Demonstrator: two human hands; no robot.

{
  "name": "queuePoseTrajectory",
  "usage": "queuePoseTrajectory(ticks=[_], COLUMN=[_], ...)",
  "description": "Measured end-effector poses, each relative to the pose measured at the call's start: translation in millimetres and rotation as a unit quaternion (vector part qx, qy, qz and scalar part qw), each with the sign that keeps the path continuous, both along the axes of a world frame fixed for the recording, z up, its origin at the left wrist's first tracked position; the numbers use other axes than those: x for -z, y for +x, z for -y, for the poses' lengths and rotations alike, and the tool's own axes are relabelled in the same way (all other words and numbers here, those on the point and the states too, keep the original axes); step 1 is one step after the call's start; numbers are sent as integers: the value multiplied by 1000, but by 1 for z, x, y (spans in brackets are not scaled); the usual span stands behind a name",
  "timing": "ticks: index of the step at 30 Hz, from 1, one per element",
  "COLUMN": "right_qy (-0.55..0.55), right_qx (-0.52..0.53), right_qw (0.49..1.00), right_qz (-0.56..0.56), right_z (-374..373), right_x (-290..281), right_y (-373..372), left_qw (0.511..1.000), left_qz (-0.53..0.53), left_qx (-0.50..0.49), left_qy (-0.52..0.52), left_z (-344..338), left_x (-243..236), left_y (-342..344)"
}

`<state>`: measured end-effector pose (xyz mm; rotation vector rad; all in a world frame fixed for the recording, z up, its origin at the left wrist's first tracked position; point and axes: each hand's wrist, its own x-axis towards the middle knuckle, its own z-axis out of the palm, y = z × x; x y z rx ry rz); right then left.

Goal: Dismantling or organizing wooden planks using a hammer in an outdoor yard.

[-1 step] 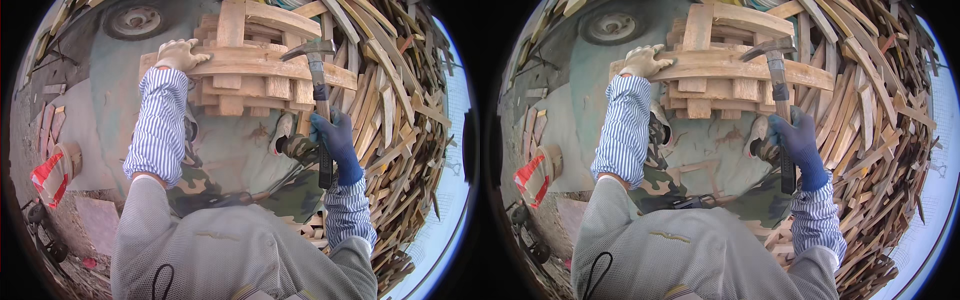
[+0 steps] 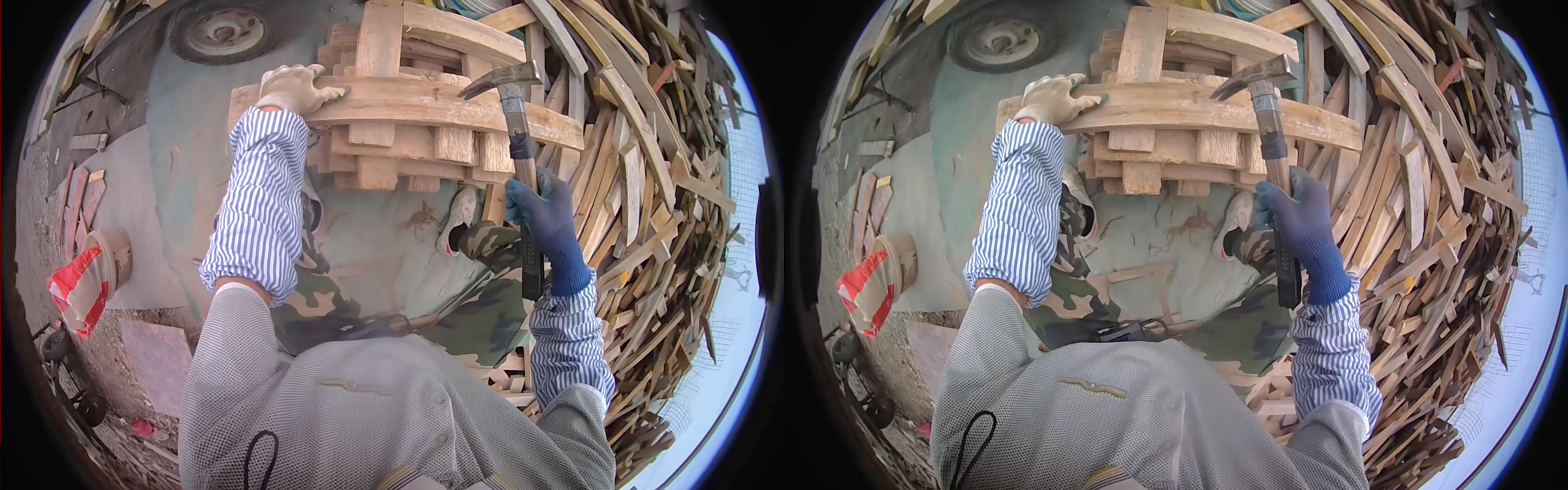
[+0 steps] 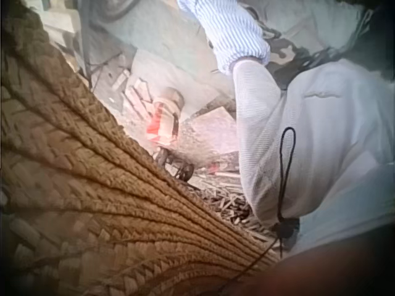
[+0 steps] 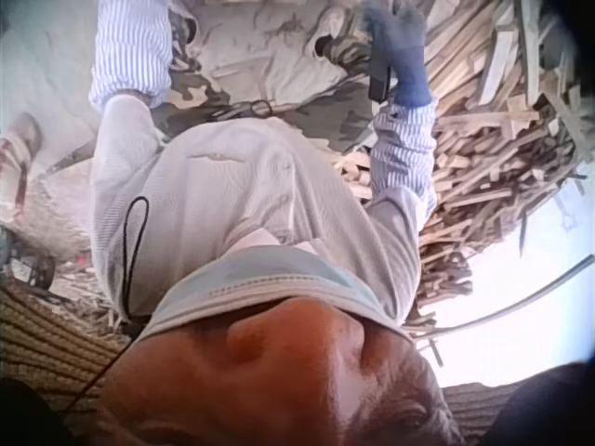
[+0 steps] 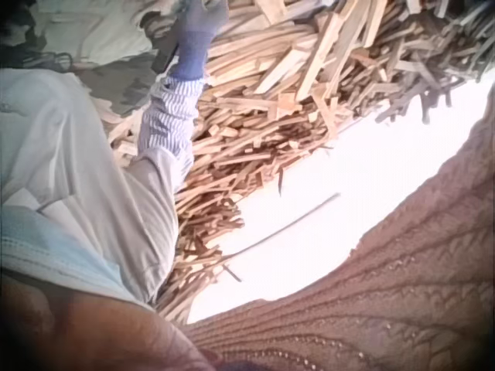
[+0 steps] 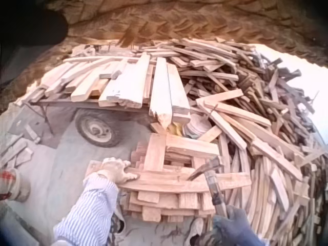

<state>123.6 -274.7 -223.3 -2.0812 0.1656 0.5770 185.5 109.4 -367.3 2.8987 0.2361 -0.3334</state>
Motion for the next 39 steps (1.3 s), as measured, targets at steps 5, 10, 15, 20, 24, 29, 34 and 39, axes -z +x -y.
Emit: queuePoseTrajectory(ticks=[5, 10, 15, 20, 24, 29, 34, 39], right_qy=[-204, -409, -513, -546, -603, -475, -321, -395], right_qx=[-163, -333, -480, -621, -553, -413, -230, -351], right_qw=[960, 831, 677, 472, 526, 739, 917, 835], right_qz=[99, 181, 218, 307, 232, 239, -56, 154], right_z=[6, -4, -5, -41, -78, -23, -19, 3], right_x=[46, 38, -6, -45, -45, -24, 19, 44], right_y=[57, 71, 131, 209, 177, 132, 73, 54], left_qw=[999, 999, 997, 966, 993, 996, 991, 997], left_qz=[-18, -21, 62, 242, 117, -34, -81, -43], left_qx=[-36, -46, -11, 49, 4, -47, -55, -32], left_qy=[-12, -21, 34, 80, 22, -67, -93, -60], left_z=[2, 9, 13, 6, 10, 10, 6, 9], left_x=[1, -8, -8, -7, -16, -18, -2, 4], left_y=[3, 1, -6, -12, -8, -4, -6, -2])
